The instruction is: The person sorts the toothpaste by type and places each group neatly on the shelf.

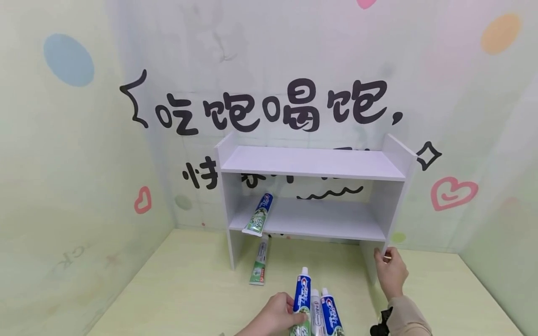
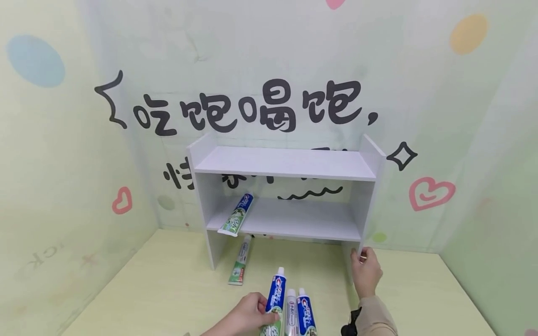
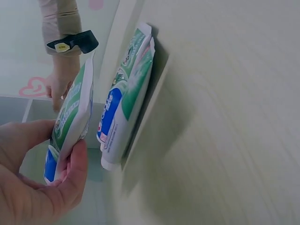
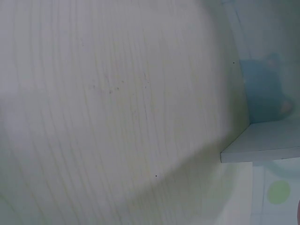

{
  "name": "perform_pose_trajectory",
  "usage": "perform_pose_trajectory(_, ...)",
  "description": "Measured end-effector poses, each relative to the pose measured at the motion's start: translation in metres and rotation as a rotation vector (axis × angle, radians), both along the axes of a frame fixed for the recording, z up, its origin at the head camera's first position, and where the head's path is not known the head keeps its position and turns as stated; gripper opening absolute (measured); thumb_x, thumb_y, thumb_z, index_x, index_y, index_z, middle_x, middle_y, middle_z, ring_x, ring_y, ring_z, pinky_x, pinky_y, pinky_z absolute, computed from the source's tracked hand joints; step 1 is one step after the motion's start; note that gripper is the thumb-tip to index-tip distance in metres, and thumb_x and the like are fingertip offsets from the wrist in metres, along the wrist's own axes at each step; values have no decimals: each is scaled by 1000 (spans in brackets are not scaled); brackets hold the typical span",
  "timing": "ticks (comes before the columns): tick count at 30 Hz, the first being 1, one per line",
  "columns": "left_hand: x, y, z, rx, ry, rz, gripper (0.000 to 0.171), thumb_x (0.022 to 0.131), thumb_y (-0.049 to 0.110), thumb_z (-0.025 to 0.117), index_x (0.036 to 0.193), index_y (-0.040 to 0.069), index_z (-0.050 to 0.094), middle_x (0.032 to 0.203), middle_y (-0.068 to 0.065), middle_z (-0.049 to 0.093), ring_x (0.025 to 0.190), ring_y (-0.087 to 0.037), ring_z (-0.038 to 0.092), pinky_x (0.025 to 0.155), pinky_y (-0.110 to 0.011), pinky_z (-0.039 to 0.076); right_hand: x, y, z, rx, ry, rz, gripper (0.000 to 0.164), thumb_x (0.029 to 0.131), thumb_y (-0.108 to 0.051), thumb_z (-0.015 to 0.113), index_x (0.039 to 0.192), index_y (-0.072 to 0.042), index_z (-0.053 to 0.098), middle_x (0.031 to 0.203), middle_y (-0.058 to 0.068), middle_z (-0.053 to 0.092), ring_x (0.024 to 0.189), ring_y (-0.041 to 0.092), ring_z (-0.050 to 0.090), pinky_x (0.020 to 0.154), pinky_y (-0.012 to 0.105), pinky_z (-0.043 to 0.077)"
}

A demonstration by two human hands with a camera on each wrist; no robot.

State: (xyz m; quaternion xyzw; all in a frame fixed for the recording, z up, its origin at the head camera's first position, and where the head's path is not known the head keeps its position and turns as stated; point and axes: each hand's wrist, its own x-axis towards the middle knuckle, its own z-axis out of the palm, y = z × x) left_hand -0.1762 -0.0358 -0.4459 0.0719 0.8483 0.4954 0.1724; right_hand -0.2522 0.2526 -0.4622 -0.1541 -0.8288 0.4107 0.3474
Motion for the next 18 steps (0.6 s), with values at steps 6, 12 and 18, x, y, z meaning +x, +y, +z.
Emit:
perform_pose_trajectory(6, -1, -3, 18, 14, 44, -27, 32, 76, 19, 73, 91, -1, 54, 76, -6, 55, 69, -16, 53, 61, -29, 51, -2, -1, -2, 7, 13, 3, 16, 84, -13, 60, 85, 3, 55, 89, 23, 65, 75, 34, 64, 75, 47, 39)
perform_pose_trajectory(12, -6, -4, 41, 39, 126, -46, 35, 75, 19, 73, 94, -3, 55, 77, -6, 54, 69, -17, 52, 58, -28, 49, -2, -1, -2, 24, 30, -1, 17, 84, -13, 59, 84, 3, 55, 85, 23, 64, 76, 38, 63, 73, 47, 38)
perform_pose_trajectory(18, -20, -2, 66, 55, 201, -61, 36, 75, 19, 72, 95, -5, 57, 77, -6, 55, 68, -16, 53, 57, -25, 49, -2, 0, -4, 17, 16, -7, 16, 84, -13, 59, 84, 3, 54, 87, 24, 65, 78, 39, 63, 73, 46, 38)
